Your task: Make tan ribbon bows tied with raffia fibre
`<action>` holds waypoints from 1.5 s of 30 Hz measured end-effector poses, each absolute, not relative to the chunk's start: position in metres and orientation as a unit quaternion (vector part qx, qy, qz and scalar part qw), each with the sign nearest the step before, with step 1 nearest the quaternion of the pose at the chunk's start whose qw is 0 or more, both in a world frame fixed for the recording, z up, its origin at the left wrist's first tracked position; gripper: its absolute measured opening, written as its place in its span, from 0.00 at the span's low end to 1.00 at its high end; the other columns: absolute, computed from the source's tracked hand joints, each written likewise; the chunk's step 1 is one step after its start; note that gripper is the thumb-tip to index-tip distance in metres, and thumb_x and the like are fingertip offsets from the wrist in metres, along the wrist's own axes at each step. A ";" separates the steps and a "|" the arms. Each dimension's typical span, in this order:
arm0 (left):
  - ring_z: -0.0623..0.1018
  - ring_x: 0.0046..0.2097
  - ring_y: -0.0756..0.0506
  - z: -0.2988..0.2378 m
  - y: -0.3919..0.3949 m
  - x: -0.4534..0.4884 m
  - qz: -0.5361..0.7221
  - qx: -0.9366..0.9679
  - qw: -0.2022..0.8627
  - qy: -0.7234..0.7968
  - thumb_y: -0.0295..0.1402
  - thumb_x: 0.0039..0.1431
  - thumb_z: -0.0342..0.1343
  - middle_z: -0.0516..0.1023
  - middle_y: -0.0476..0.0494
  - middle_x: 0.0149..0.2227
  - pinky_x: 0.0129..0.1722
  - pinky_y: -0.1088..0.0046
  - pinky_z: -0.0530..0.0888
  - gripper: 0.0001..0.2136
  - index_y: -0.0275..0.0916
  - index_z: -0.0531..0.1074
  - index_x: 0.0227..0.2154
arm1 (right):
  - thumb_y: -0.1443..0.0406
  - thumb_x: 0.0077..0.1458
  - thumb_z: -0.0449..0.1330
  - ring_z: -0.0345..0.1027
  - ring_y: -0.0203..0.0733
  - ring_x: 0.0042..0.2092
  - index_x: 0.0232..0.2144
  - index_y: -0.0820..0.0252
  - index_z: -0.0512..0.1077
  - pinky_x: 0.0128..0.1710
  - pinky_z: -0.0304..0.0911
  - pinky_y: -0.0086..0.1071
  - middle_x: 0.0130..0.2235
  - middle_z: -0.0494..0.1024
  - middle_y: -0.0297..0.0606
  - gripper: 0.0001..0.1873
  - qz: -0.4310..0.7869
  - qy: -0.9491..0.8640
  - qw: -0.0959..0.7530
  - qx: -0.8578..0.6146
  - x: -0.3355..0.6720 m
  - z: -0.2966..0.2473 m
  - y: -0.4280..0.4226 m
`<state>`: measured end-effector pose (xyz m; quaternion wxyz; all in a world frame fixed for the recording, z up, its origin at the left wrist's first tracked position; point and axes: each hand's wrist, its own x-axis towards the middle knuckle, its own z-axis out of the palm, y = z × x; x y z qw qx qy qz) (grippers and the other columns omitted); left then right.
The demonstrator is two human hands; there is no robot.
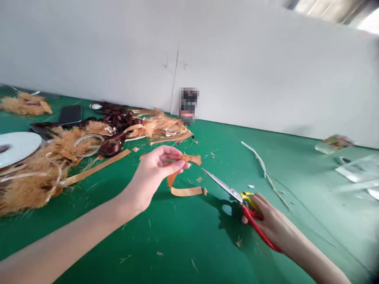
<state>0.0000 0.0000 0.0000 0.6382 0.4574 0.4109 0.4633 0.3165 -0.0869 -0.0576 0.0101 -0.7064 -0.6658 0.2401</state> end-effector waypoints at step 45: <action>0.80 0.37 0.47 0.050 0.022 -0.005 0.372 0.600 0.541 0.457 0.34 0.47 0.68 0.80 0.51 0.30 0.38 0.75 0.75 0.09 0.40 0.75 0.31 | 0.64 0.42 0.71 0.77 0.40 0.37 0.39 0.59 0.72 0.37 0.72 0.32 0.35 0.82 0.36 0.20 0.416 -0.611 0.427 -0.520 0.178 0.066 -0.004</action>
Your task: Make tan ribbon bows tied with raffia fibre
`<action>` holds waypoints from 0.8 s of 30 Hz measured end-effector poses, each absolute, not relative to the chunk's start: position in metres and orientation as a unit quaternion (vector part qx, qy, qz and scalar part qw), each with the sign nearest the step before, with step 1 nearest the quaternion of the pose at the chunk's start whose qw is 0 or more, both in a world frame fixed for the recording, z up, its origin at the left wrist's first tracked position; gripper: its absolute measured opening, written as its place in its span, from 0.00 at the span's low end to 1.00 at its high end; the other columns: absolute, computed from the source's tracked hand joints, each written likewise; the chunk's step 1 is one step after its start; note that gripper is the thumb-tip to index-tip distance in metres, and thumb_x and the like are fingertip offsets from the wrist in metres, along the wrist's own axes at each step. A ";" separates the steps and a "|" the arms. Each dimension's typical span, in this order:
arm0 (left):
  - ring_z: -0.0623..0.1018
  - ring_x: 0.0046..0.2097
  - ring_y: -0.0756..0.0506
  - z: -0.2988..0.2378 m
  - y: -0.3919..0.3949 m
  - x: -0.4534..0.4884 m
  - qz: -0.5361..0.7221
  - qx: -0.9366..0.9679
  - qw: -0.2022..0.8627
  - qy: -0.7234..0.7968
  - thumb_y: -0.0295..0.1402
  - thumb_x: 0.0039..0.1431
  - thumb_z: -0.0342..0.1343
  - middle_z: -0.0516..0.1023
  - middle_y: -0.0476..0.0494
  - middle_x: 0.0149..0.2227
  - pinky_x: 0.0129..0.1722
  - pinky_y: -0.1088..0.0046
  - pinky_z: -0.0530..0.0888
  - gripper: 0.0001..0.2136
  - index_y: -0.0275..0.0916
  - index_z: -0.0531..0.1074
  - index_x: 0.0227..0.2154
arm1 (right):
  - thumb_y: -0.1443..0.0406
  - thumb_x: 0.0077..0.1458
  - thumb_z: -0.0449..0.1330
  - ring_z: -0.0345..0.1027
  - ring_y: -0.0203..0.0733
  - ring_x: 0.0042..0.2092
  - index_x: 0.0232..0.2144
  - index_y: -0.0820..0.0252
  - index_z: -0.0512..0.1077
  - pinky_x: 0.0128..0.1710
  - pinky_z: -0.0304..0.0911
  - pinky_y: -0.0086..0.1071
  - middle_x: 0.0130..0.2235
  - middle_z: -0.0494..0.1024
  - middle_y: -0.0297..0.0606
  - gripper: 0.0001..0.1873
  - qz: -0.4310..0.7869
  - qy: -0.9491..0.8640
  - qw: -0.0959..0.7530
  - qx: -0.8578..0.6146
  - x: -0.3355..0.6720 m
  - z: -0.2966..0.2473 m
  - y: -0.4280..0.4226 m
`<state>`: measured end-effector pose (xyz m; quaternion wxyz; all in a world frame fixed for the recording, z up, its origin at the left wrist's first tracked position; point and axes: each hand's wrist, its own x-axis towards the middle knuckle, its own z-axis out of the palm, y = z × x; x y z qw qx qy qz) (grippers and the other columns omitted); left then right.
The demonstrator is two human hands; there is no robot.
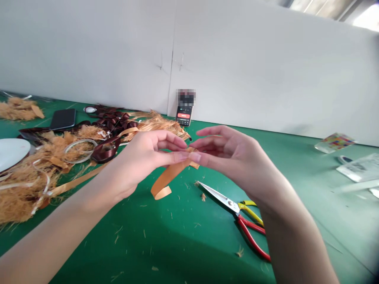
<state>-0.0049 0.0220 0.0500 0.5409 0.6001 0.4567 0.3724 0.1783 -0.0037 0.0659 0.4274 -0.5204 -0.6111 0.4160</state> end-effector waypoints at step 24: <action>0.79 0.34 0.47 0.050 0.019 -0.001 0.400 0.550 0.557 0.477 0.29 0.46 0.65 0.78 0.49 0.30 0.32 0.74 0.75 0.07 0.38 0.73 0.28 | 0.67 0.44 0.69 0.79 0.43 0.35 0.38 0.60 0.71 0.37 0.72 0.34 0.28 0.83 0.35 0.17 0.459 -0.534 0.429 -0.565 0.181 0.071 -0.003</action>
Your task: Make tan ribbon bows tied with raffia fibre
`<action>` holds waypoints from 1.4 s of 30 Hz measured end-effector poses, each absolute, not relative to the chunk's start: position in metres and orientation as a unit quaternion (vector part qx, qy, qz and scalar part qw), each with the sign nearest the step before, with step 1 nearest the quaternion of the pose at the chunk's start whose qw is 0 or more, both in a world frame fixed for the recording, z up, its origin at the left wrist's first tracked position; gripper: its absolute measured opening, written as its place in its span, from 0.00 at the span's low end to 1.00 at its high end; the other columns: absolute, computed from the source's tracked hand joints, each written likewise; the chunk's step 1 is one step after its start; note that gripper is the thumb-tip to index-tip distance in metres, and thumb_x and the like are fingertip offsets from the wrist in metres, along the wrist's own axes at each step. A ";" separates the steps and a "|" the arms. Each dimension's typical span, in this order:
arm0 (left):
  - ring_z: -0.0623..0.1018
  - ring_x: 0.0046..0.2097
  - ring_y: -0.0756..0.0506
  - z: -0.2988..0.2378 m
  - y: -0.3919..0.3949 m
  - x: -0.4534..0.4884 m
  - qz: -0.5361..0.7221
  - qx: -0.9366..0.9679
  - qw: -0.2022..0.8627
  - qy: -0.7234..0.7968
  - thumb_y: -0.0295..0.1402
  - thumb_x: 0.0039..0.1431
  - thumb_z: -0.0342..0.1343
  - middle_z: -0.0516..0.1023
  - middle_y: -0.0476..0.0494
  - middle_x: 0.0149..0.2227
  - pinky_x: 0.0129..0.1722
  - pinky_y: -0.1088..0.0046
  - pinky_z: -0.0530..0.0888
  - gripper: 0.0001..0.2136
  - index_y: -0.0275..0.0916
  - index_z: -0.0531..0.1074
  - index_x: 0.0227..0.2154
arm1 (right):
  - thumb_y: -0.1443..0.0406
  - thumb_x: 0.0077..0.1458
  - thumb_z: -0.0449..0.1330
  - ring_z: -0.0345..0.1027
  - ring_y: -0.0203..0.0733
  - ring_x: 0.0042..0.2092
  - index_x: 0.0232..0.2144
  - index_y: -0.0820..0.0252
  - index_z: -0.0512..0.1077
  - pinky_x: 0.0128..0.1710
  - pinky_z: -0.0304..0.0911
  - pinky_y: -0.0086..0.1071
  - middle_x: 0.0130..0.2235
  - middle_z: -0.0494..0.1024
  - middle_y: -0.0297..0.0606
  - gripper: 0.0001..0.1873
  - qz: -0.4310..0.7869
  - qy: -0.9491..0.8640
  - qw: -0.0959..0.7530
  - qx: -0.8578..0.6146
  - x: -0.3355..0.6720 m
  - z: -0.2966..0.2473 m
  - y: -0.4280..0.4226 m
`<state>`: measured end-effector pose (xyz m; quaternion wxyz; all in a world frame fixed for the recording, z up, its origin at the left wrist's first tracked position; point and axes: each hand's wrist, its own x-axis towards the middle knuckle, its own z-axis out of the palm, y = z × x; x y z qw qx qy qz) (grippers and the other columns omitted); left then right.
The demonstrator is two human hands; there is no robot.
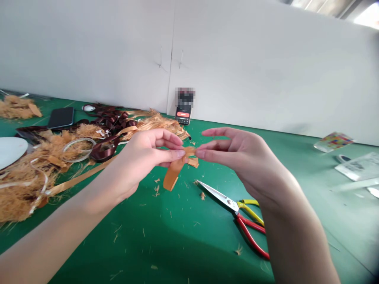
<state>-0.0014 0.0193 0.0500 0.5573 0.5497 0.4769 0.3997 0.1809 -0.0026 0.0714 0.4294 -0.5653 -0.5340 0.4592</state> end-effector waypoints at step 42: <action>0.81 0.37 0.45 0.042 0.008 0.005 0.393 0.636 0.462 0.477 0.37 0.49 0.66 0.79 0.46 0.41 0.37 0.71 0.78 0.15 0.41 0.70 0.37 | 0.68 0.45 0.63 0.65 0.33 0.29 0.32 0.60 0.70 0.28 0.59 0.29 0.26 0.72 0.30 0.08 0.350 -0.561 0.473 -0.583 0.181 0.070 -0.004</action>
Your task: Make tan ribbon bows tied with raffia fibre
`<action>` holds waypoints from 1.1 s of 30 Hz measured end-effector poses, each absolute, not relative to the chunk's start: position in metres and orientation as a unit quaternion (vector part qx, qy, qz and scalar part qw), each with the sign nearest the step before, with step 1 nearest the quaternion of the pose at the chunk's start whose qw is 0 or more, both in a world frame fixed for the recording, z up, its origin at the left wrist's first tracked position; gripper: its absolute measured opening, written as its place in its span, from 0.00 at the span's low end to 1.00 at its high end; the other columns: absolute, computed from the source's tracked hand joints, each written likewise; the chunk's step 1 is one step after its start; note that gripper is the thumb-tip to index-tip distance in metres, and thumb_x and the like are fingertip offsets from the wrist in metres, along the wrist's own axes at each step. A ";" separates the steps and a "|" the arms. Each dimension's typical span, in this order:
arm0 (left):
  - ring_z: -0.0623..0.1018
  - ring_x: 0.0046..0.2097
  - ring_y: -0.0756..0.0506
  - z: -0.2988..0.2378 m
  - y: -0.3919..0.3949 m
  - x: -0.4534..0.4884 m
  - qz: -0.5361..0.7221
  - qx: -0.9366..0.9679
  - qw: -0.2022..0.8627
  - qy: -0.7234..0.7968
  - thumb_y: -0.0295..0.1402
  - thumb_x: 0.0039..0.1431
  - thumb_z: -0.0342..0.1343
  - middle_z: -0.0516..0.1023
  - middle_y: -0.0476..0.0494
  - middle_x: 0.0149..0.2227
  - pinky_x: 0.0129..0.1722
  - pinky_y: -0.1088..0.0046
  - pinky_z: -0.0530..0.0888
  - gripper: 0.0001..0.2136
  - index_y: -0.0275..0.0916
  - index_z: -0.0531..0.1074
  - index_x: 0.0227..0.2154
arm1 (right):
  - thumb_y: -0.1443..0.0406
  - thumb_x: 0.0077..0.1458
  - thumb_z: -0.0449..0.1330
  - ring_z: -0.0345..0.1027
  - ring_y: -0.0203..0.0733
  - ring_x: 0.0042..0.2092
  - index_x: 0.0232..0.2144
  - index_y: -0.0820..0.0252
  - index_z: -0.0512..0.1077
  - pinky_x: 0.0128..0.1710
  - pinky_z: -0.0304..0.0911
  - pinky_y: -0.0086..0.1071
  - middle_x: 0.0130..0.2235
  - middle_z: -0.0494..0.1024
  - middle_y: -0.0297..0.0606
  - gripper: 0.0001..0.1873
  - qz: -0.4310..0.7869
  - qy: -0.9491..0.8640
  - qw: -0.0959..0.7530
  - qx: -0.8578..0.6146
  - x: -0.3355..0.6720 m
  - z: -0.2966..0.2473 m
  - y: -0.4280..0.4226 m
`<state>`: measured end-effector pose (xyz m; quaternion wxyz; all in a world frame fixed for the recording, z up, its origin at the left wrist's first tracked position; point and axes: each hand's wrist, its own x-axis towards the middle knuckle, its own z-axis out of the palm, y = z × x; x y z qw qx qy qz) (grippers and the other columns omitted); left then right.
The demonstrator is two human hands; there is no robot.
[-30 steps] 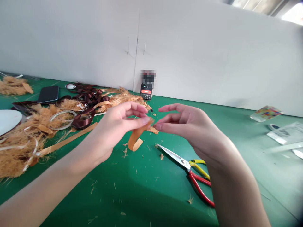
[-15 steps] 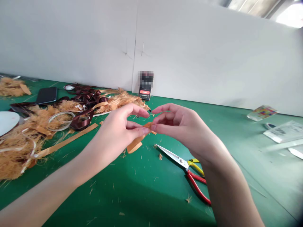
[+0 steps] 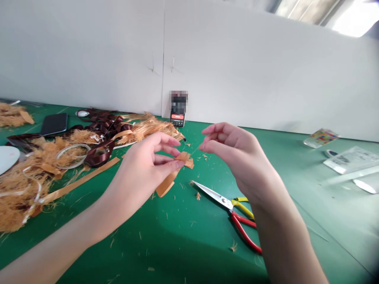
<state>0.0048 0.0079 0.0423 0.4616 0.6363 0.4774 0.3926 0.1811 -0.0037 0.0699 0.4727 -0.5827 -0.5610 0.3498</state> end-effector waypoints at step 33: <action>0.82 0.35 0.49 0.038 0.014 0.007 0.391 0.580 0.560 0.444 0.31 0.50 0.67 0.80 0.49 0.36 0.35 0.79 0.78 0.13 0.39 0.72 0.38 | 0.70 0.53 0.63 0.74 0.33 0.36 0.30 0.61 0.66 0.38 0.66 0.25 0.29 0.73 0.30 0.07 0.546 -0.462 0.540 -0.443 0.183 0.067 0.000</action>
